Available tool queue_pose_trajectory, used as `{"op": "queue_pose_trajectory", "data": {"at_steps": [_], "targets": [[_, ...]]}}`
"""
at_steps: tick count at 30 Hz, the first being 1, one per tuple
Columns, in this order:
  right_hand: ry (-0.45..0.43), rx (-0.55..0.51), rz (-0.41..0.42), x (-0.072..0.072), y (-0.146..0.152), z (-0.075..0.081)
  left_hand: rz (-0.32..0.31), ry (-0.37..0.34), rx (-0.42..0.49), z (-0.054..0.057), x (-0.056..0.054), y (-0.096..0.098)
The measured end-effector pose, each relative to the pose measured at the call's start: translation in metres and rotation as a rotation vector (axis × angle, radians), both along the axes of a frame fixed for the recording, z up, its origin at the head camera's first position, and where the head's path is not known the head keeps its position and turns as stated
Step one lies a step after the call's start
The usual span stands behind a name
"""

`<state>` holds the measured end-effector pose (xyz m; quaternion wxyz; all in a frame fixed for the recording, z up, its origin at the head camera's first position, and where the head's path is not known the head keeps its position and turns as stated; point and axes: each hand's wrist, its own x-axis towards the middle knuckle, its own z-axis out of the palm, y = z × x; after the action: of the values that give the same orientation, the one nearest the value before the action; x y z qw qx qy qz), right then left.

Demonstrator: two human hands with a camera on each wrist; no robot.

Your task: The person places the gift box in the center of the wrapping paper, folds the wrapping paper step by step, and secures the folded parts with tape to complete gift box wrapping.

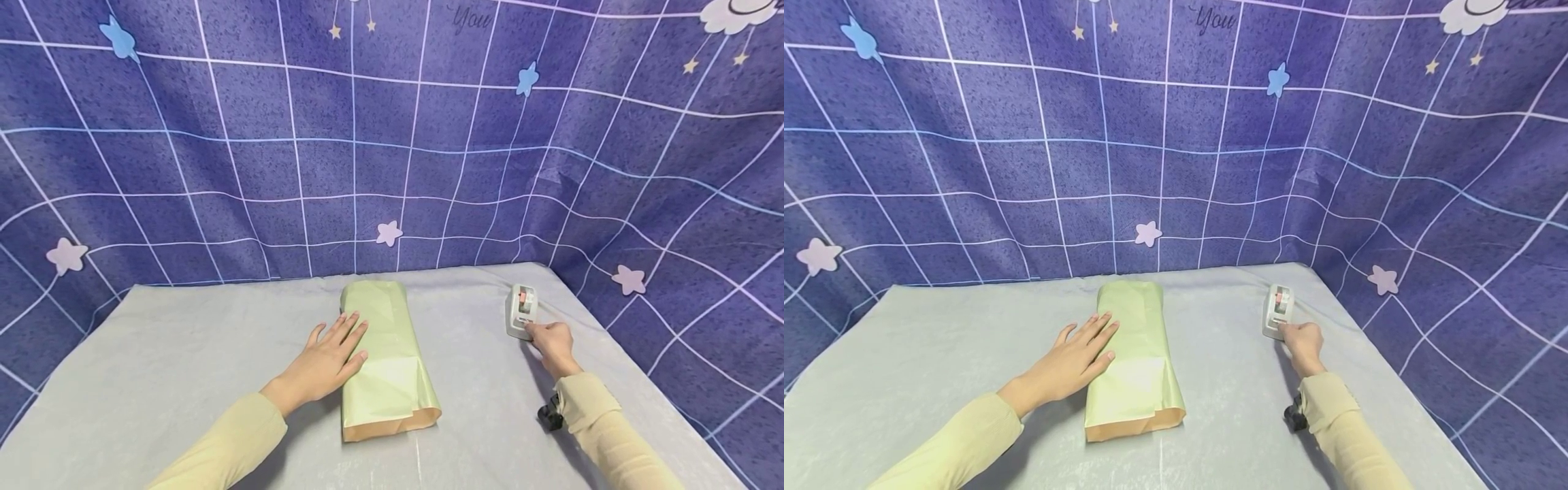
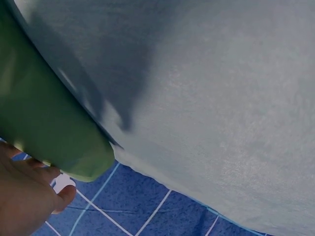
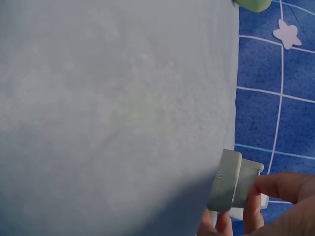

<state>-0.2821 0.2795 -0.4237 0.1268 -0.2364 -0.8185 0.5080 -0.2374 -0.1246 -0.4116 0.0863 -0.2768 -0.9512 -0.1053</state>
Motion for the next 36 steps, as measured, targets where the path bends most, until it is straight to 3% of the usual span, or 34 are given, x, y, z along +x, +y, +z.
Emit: {"op": "queue_pose_trajectory", "data": {"at_steps": [12,22,30,32,36], "targets": [[0.010,0.117,-0.002,-0.001,0.002,-0.002,-0.006,0.014,0.007,0.001,-0.002,-0.001],[-0.009,0.138,0.008,-0.002,0.005,-0.001,-0.002,-0.004,0.004,0.002,-0.002,-0.001],[-0.071,0.177,0.048,0.002,0.007,0.002,-0.002,-0.010,-0.001,0.001,-0.002,-0.002],[-0.059,0.199,0.052,0.003,0.006,0.004,-0.002,-0.010,0.001,0.001,-0.002,-0.002],[0.046,0.273,0.028,0.002,-0.002,0.010,-0.001,-0.009,0.002,0.001,-0.002,-0.001]]}}
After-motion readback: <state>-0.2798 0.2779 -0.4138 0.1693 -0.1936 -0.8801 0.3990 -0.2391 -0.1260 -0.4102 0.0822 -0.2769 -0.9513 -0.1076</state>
